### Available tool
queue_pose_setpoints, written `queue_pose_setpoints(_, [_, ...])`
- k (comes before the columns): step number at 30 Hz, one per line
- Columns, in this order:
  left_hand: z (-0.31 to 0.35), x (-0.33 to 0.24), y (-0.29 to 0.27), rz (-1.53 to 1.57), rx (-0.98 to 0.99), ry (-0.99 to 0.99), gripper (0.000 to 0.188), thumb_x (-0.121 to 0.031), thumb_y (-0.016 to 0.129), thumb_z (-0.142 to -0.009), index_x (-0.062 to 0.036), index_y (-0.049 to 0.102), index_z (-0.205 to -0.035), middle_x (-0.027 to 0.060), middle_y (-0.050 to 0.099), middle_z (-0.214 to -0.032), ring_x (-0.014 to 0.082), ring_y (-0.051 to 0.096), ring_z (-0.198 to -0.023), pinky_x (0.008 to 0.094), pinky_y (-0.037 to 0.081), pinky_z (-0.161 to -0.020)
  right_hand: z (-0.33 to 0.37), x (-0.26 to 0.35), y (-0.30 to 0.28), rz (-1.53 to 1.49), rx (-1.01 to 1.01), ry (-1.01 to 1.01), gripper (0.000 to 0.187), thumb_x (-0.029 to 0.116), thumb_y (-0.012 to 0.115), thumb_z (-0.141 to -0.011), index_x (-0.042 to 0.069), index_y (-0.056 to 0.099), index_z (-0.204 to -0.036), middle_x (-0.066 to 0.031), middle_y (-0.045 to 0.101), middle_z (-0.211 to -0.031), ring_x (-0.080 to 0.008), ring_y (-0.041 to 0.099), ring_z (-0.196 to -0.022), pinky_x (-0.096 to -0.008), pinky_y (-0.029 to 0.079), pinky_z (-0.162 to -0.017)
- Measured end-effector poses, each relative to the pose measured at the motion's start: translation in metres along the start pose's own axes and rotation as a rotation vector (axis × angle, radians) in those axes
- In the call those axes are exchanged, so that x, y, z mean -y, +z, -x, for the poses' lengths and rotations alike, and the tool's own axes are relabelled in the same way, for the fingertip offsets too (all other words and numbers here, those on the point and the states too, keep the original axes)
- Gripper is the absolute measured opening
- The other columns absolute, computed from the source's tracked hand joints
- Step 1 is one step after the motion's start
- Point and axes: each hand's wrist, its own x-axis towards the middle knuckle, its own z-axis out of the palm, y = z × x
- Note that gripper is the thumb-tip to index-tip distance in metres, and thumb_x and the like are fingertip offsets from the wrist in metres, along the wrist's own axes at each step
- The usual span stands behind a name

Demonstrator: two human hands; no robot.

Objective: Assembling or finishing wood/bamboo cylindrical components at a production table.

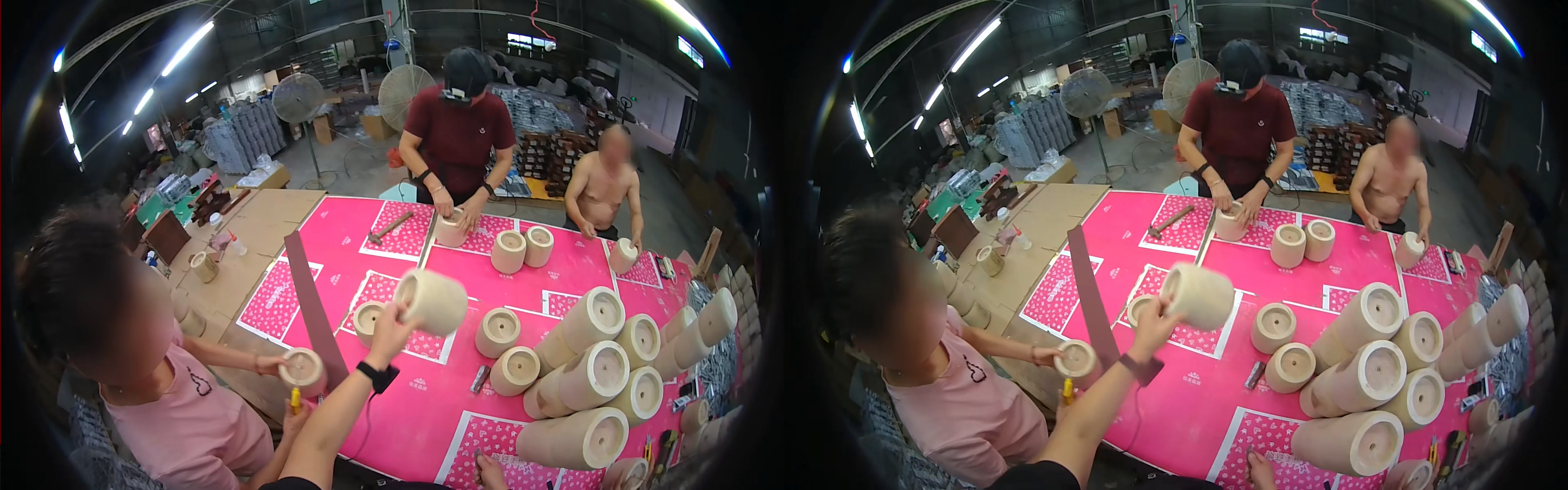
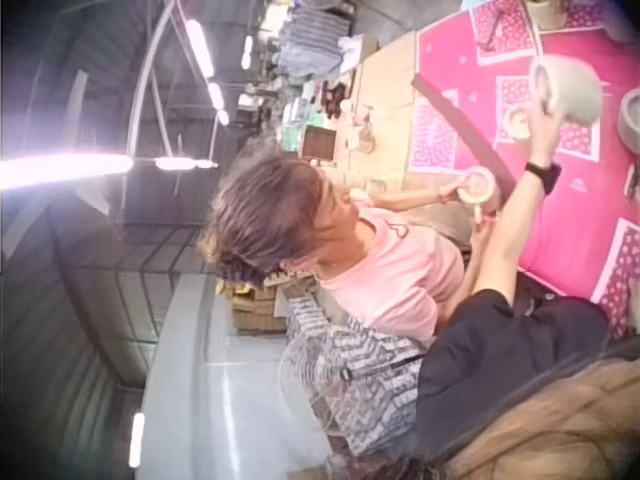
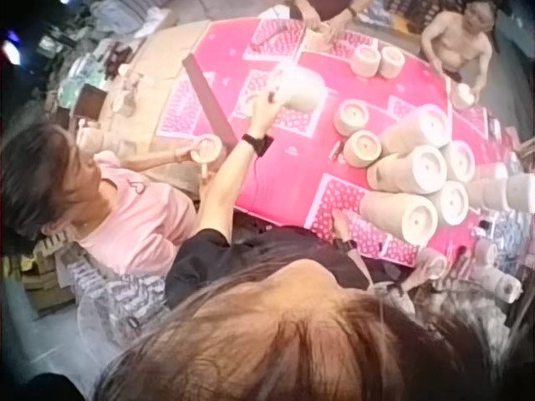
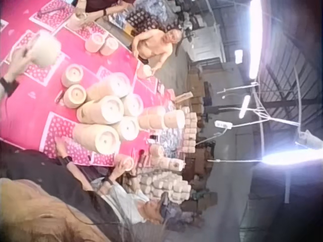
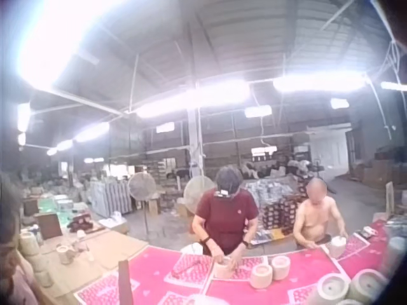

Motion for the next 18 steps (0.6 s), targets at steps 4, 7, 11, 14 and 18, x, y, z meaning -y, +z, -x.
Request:
queue_pose_setpoints(4, [0.111, 0.019, 0.002, -0.507, 0.488, 0.243, 0.051, -0.010, 0.071, -0.077, -0.0027, 0.056, -0.126, 0.0160, 0.059, -0.125, 0.0337, 0.056, -0.118, 0.0444, 0.043, -0.101, 0.012, 0.001, 0.002, -0.140, -0.059, -0.292, 0.040, 0.021, 0.054, -0.099, 0.011, 0.055, -0.138, -0.0016, 0.057, -0.071, -0.0128, 0.055, -0.053, -0.0293, 0.051, -0.048])
queue_pose_setpoints(7, [0.216, 0.079, -0.004, -0.542, 0.721, 0.222, 0.054, -0.008, 0.066, -0.078, -0.0051, 0.052, -0.130, 0.0128, 0.050, -0.140, 0.0327, 0.042, -0.136, 0.0546, 0.031, -0.112, 0.026, 0.031, 0.011, -0.078, -0.096, -0.374, 0.038, 0.017, 0.054, -0.099, 0.010, 0.056, -0.136, -0.0008, 0.058, -0.075, -0.0103, 0.055, -0.057, -0.0270, 0.050, -0.049])
queue_pose_setpoints(11, [0.265, 0.080, -0.022, -0.574, 0.776, 0.239, 0.060, -0.015, 0.073, -0.077, -0.0057, 0.048, -0.131, 0.0154, 0.042, -0.145, 0.0353, 0.034, -0.140, 0.0555, 0.029, -0.113, 0.020, 0.048, 0.016, 0.237, -0.065, -0.518, 0.035, 0.011, 0.055, -0.097, 0.010, 0.060, -0.132, -0.0062, 0.069, -0.080, -0.0101, 0.060, -0.062, -0.0273, 0.052, -0.056])
queue_pose_setpoints(14, [0.246, 0.055, -0.026, -0.324, 0.612, 0.065, 0.072, -0.023, 0.081, -0.074, -0.0051, 0.045, -0.133, 0.0210, 0.034, -0.149, 0.0422, 0.029, -0.141, 0.0541, 0.028, -0.114, 0.022, 0.067, 0.026, 0.544, -0.188, -0.938, 0.036, 0.009, 0.059, -0.094, 0.012, 0.062, -0.130, -0.0096, 0.069, -0.082, -0.0155, 0.063, -0.066, -0.0316, 0.052, -0.063])
queue_pose_setpoints(18, [0.224, 0.062, -0.009, -0.341, 0.338, -0.076, 0.103, -0.035, 0.088, -0.064, -0.0019, 0.031, -0.144, 0.0244, 0.030, -0.151, 0.0438, 0.026, -0.142, 0.0534, 0.028, -0.114, 0.054, 0.133, 0.054, 0.879, -0.217, -1.056, 0.032, 0.017, 0.064, -0.092, 0.018, 0.065, -0.124, -0.0090, 0.062, -0.081, -0.0291, 0.064, -0.072, -0.0405, 0.052, -0.064])
